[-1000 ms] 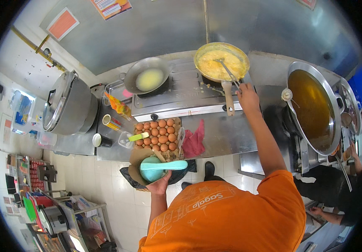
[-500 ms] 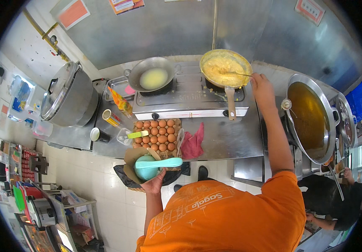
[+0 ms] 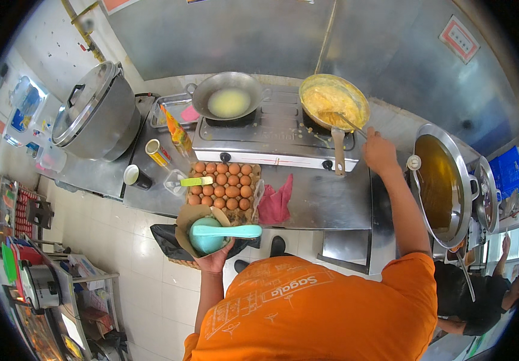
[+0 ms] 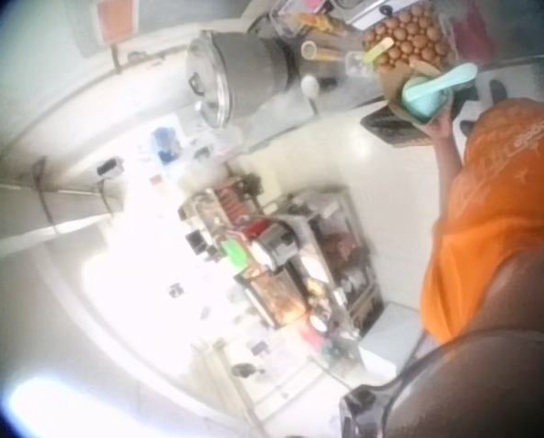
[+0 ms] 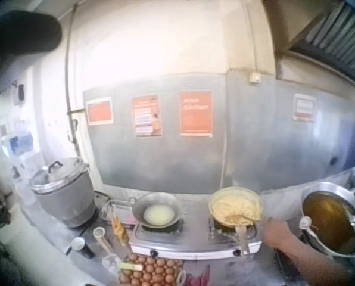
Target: The person assembles a meal in a paper container by adding rice, scrambled eggs, and a green vegetable mixture. They use a ladle to scoop rice from a cooker and a spoon to add vegetables, then place the container on a scale before adding more items.
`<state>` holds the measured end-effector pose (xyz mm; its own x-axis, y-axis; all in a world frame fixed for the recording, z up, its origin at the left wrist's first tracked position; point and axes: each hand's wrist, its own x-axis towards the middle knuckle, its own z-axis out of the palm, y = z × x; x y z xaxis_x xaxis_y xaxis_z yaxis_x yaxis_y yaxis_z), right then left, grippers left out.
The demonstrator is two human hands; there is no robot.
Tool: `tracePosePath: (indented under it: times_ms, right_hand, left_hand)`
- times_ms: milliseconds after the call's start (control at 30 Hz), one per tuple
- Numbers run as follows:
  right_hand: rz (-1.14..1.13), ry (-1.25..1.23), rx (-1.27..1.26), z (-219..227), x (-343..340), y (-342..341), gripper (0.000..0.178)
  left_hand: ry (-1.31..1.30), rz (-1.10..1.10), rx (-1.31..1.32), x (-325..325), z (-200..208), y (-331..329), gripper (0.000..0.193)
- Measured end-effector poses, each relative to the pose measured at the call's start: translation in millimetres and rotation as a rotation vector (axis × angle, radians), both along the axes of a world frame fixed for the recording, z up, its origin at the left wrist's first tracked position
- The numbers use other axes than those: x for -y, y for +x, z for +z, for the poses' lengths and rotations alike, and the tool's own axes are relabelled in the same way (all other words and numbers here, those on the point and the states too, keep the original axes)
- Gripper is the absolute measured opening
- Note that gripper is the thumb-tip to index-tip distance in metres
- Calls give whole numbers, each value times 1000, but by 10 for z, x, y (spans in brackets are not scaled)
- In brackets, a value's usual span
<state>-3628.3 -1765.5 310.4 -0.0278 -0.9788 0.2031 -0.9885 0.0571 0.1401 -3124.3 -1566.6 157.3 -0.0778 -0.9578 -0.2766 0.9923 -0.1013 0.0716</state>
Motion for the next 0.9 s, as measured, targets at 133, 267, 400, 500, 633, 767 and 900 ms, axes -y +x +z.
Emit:
tracePosePath:
  times_ms: [133,267,400,500,633,767,900]
  right_hand:
    - [-160,24,99,-109,328,239,32]
    - [-82,95,111,-190,755,231,32]
    - [-130,53,221,-234,913,260,41]
    - [-74,95,218,-2,802,319,43]
    - [-48,174,128,443,481,273,42]
    - [-16,134,-61,693,285,140,40]
    - [-59,128,-169,680,266,-11,39]
  left_hand:
    - [-37,1,2,-10,-21,17,73]
    - [38,19,10,-5,-28,31,74]
    - [18,17,14,10,-134,50,80]
    - [20,33,-19,-12,-163,93,83]
    - [-23,15,-54,49,-121,82,82]
    - [-17,-17,-73,100,-78,47,82]
    - [-25,-41,-39,119,-103,30,83]
